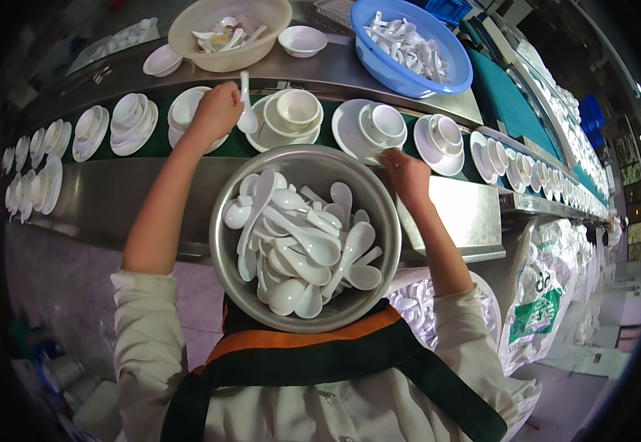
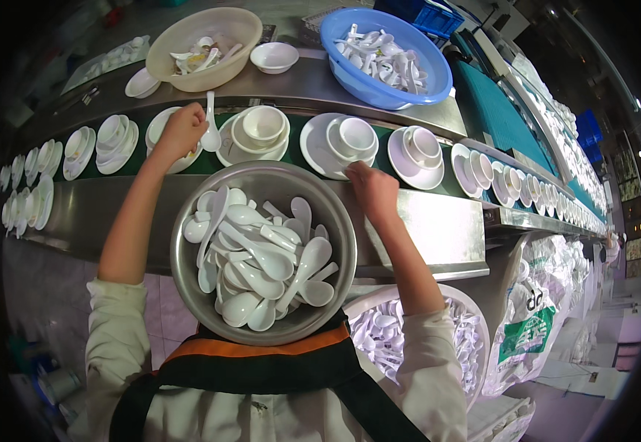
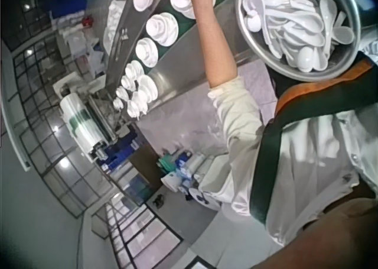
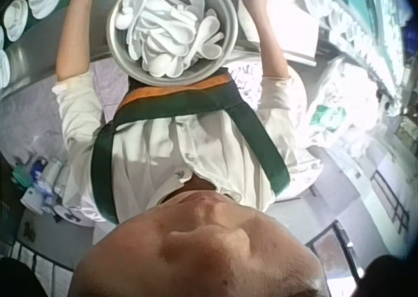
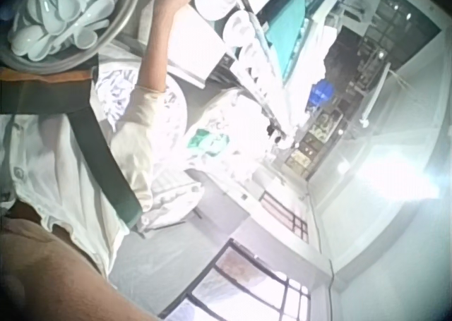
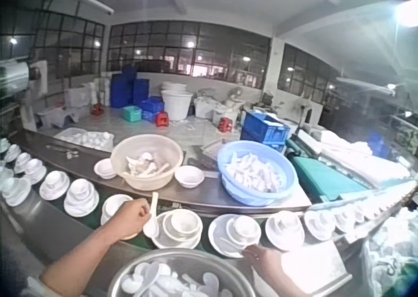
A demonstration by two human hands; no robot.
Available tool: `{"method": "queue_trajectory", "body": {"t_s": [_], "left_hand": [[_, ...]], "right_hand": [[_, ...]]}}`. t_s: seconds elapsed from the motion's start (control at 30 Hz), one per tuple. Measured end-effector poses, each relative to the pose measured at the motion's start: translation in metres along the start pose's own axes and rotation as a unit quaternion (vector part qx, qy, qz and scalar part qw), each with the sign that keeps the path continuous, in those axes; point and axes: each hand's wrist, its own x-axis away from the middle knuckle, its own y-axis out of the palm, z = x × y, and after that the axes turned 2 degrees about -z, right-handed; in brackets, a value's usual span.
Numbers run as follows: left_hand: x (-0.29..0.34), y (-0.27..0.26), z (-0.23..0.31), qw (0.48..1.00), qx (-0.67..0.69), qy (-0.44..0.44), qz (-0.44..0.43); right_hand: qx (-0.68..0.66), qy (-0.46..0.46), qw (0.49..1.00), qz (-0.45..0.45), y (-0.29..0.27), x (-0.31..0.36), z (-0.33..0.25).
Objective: The person repeatedly picks white spoons from a large basin and places them into a smaller metal bowl, then transfers them onto a moving conveyor belt. The person refills the small bowl from the large basin as needed and continues the repetitive placement of spoons along the belt.
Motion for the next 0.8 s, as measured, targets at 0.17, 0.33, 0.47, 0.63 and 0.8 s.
{"method": "queue_trajectory", "body": {"t_s": [0.17, 0.33, 0.47, 0.63, 0.8], "left_hand": [[-0.019, 0.044, -0.064, 0.996, 0.017, -0.072, -0.041], [-0.002, 0.013, -0.054, 0.983, -0.174, -0.056, -0.004], [0.016, -0.012, -0.002, 0.991, -0.097, 0.088, -0.01], [0.071, -0.022, 0.061, 0.921, -0.083, 0.272, -0.265], [0.082, -0.021, 0.062, 0.922, -0.124, 0.271, -0.246]], "right_hand": [[0.023, -0.074, 0.997, -0.031, 0.017, -0.025, -0.015], [-0.218, -0.108, 0.97, -0.027, -0.037, -0.022, -0.08], [-0.157, -0.216, 0.931, -0.248, -0.051, 0.005, -0.128], [-0.225, -0.189, 0.923, -0.248, -0.062, 0.005, -0.114], [-0.48, 0.064, 0.875, -0.019, -0.082, -0.008, -0.06]]}}
